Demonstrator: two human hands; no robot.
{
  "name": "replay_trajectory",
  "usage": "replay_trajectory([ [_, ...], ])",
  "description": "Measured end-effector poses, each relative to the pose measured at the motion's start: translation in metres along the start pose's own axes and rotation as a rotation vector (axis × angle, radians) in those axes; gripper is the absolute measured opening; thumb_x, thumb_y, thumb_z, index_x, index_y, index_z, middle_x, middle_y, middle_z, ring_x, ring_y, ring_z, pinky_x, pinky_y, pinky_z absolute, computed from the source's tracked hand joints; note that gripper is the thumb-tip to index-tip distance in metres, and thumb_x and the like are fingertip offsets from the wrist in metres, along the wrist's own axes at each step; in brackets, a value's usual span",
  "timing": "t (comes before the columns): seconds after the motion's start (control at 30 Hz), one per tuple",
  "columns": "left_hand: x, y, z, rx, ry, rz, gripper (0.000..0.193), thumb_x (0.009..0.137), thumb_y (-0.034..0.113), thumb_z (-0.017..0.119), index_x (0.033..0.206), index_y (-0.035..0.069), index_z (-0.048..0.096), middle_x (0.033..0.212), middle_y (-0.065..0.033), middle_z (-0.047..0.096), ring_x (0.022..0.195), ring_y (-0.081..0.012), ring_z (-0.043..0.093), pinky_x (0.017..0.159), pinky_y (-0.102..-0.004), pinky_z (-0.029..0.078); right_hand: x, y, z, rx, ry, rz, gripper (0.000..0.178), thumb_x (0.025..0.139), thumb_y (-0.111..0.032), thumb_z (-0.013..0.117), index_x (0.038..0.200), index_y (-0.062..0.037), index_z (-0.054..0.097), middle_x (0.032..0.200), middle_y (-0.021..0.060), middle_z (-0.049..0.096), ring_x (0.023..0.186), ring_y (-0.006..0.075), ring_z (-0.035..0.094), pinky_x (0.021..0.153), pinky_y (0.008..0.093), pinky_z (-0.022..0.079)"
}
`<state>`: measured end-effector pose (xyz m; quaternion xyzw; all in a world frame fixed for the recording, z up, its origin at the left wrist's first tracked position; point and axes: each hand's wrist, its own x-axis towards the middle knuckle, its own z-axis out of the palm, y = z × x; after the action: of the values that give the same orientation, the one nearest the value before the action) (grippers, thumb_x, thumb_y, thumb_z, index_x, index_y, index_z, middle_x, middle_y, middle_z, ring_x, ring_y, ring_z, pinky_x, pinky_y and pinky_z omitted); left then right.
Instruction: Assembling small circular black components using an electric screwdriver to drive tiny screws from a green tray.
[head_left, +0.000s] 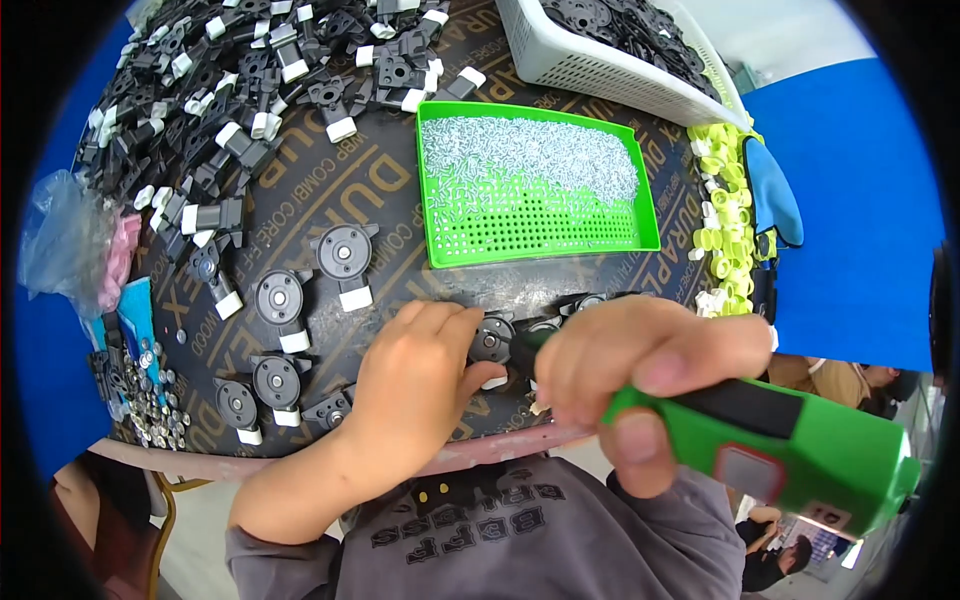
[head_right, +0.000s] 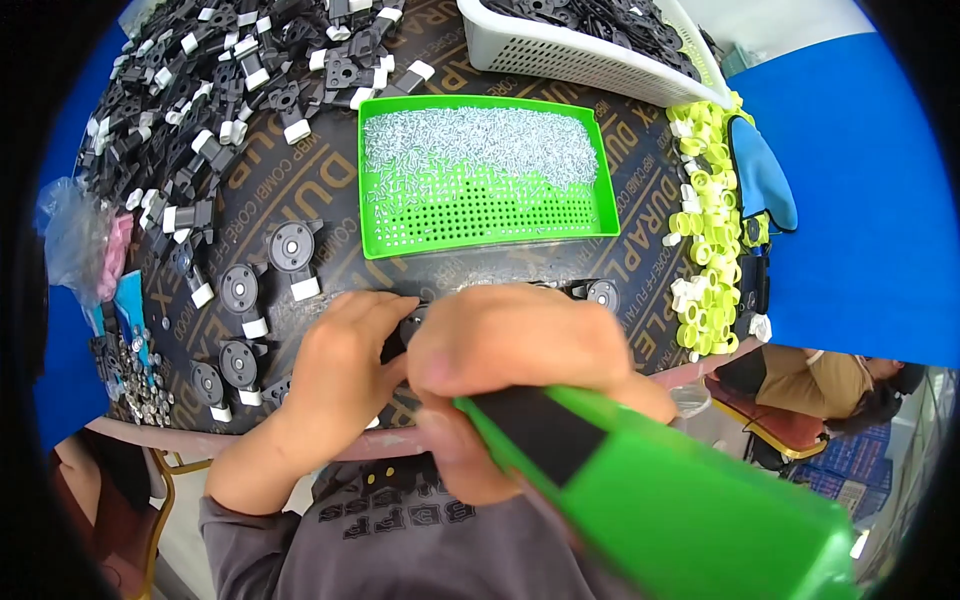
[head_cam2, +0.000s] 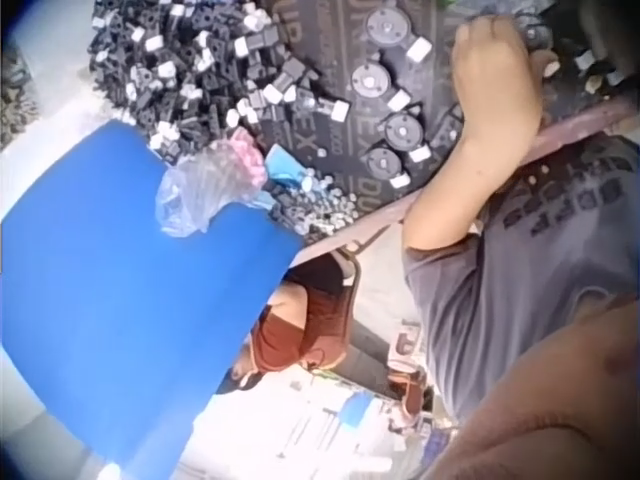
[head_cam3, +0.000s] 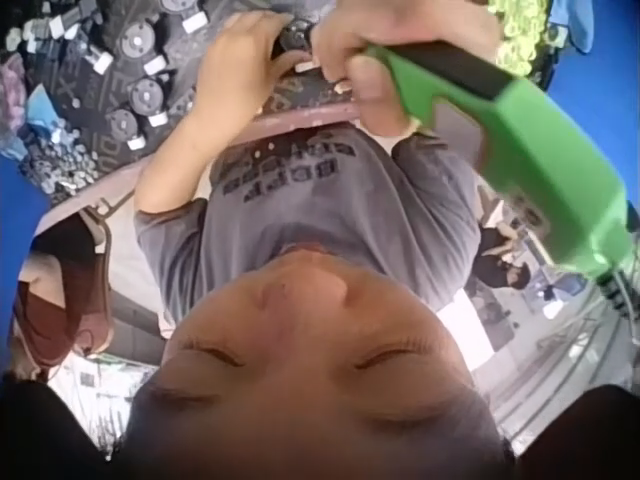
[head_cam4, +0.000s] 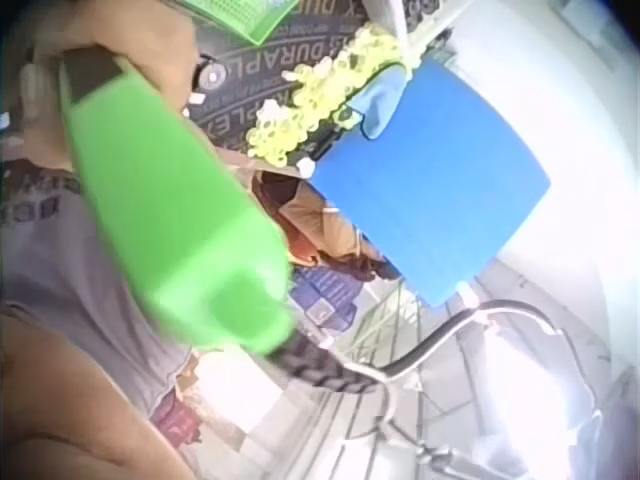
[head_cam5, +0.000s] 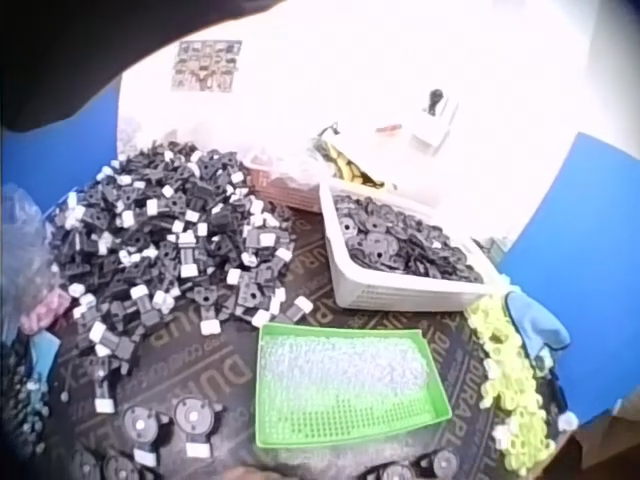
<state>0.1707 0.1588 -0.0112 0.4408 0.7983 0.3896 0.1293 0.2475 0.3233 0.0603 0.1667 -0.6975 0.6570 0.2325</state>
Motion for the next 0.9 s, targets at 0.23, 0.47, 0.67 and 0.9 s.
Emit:
replay_trajectory([
  [0.23, 0.004, 0.002, 0.002, -0.023, 0.002, 0.021, 0.039, 0.066, 0.010, 0.081, 0.099, -0.003, 0.064, 0.092, -0.0158, 0.063, 0.091, -0.0350, 0.059, 0.079, -0.0420, 0.049, -0.007, 0.022, 0.023, 0.050, 0.208, -0.136, 0.034, 0.077, 0.011, 0.063, 0.107, 0.0029, 0.049, 0.073, 0.0088, 0.057, 0.056, 0.0156, 0.056, 0.049, 0.0280, 0.043],
  [0.47, -0.001, -0.004, 0.003, -0.019, 0.033, 0.023, 0.034, 0.066, 0.009, 0.081, 0.093, -0.002, 0.063, 0.088, -0.0157, 0.061, 0.088, -0.0350, 0.058, 0.077, -0.0430, 0.049, -0.004, 0.024, 0.024, 0.023, 0.064, -0.051, 0.031, 0.074, 0.009, 0.068, 0.099, -0.0018, 0.054, 0.074, 0.0083, 0.061, 0.055, 0.0191, 0.057, 0.049, 0.0308, 0.044],
  [0.67, 0.005, 0.002, 0.003, -0.013, -0.038, -0.004, 0.035, 0.068, 0.011, 0.080, 0.095, -0.002, 0.063, 0.088, -0.0160, 0.061, 0.088, -0.0349, 0.058, 0.078, -0.0425, 0.049, -0.007, 0.018, 0.015, -0.052, 0.161, 0.015, 0.033, 0.087, -0.006, 0.065, 0.110, -0.0040, 0.042, 0.070, 0.0096, 0.056, 0.056, 0.0163, 0.055, 0.053, 0.0316, 0.047],
  [0.9, 0.001, 0.007, 0.002, 0.038, -0.049, -0.001, 0.040, 0.075, 0.018, 0.077, 0.105, -0.004, 0.062, 0.096, -0.0151, 0.062, 0.094, -0.0330, 0.058, 0.082, -0.0408, 0.049, 0.027, 0.026, -0.041, -0.056, 0.320, -0.107, 0.020, 0.096, -0.019, 0.051, 0.114, -0.0113, 0.045, 0.069, 0.0061, 0.048, 0.050, 0.0174, 0.047, 0.047, 0.0344, 0.045],
])
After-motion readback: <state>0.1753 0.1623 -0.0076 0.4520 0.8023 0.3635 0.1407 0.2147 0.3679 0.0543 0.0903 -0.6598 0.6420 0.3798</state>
